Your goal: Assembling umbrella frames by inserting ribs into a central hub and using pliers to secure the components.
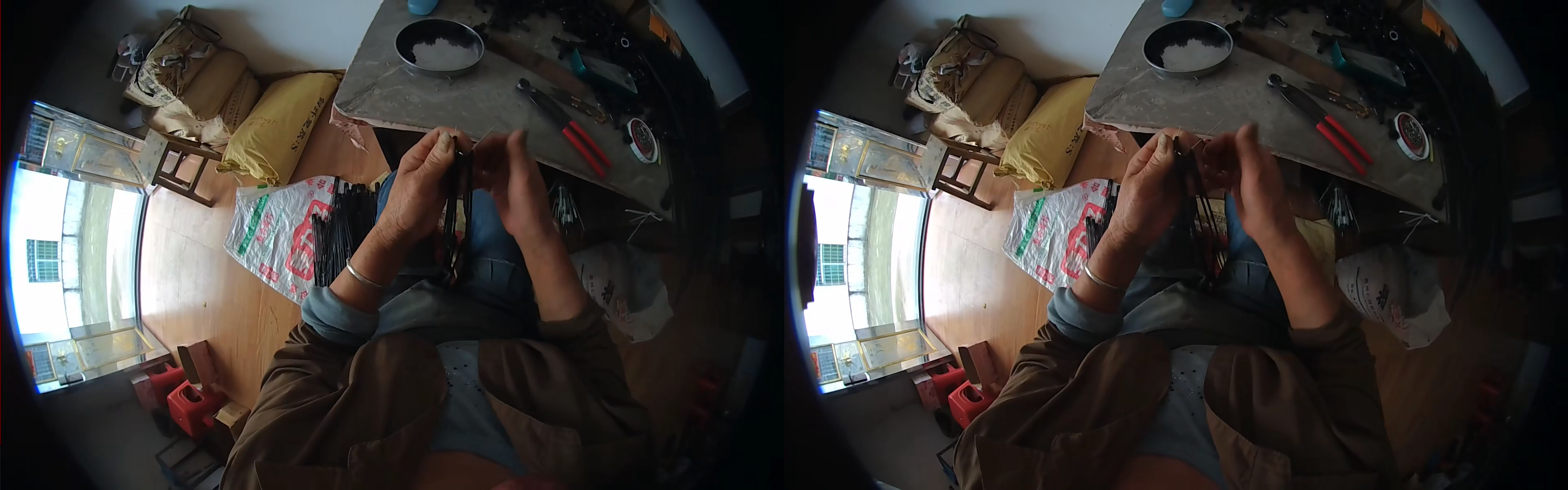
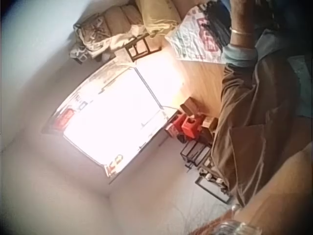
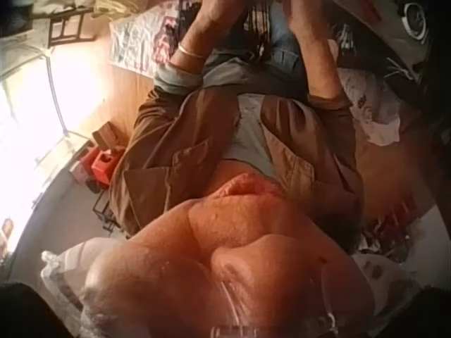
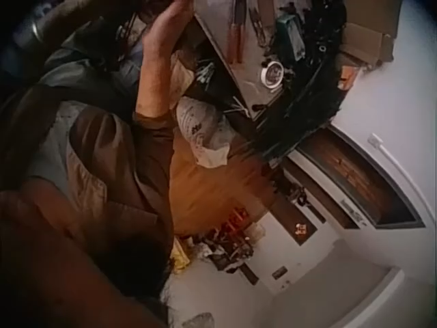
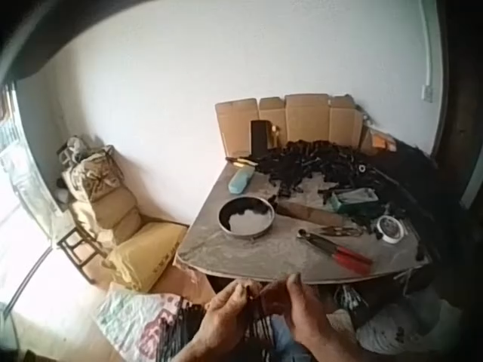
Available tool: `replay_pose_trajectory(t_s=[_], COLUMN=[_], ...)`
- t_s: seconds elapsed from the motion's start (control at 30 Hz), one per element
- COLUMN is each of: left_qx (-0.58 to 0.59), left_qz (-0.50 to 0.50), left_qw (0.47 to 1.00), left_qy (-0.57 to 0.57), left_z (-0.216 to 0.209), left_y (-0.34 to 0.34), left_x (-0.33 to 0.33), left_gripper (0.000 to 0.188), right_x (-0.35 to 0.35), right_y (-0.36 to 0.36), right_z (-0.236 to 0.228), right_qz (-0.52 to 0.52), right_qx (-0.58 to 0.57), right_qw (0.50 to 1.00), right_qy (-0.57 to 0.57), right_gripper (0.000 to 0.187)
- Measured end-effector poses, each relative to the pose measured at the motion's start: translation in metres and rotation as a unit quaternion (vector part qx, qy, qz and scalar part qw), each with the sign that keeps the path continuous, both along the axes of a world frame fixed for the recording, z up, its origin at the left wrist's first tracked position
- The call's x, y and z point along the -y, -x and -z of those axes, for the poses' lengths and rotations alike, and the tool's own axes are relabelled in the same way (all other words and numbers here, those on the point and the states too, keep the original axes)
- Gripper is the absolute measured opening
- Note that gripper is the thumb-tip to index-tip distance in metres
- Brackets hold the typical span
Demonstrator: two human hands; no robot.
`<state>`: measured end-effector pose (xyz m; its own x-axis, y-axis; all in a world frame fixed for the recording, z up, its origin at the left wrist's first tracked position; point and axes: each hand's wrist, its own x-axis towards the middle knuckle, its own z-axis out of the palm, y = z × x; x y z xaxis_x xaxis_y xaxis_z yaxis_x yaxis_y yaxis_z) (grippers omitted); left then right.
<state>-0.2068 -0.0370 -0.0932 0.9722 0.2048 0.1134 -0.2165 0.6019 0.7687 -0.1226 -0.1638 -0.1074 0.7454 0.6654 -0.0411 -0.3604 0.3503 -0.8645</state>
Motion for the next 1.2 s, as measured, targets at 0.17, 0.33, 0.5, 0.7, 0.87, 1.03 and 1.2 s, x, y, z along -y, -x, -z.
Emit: replay_pose_trajectory(t_s=[0.17, 0.33, 0.5, 0.7, 0.87, 1.03, 1.2], left_qx=[-0.036, -0.040, -0.087, -0.096, -0.045, -0.061, -0.060], left_qz=[-0.027, 0.009, -0.021, -0.031, -0.053, -0.046, -0.055], left_qw=[0.999, 0.999, 0.996, 0.993, 0.997, 0.995, 0.995], left_qy=[0.012, 0.003, 0.007, 0.060, 0.045, 0.070, 0.062], left_z=[-0.007, -0.006, -0.002, -0.019, -0.013, -0.009, -0.008], left_y=[0.001, 0.002, 0.000, 0.003, -0.001, -0.001, -0.002], left_x=[0.002, -0.003, 0.000, 0.008, 0.015, 0.013, 0.013], left_gripper=[0.029, 0.028, 0.028, 0.026, 0.022, 0.021, 0.020], right_x=[0.005, 0.006, 0.007, -0.002, -0.008, -0.007, -0.007], right_y=[0.021, 0.018, 0.028, 0.042, 0.037, 0.037, 0.032], right_z=[-0.017, -0.014, -0.019, -0.021, -0.001, -0.018, -0.013], right_qz=[0.017, -0.023, -0.033, 0.079, 0.151, 0.124, 0.129], right_qx=[0.201, 0.220, 0.133, 0.123, 0.215, 0.180, 0.255], right_qw=[0.978, 0.974, 0.989, 0.988, 0.964, 0.974, 0.950], right_qy=[0.046, 0.051, 0.062, 0.042, 0.041, 0.060, 0.122], right_gripper=[0.019, 0.018, 0.020, 0.023, 0.029, 0.027, 0.023])
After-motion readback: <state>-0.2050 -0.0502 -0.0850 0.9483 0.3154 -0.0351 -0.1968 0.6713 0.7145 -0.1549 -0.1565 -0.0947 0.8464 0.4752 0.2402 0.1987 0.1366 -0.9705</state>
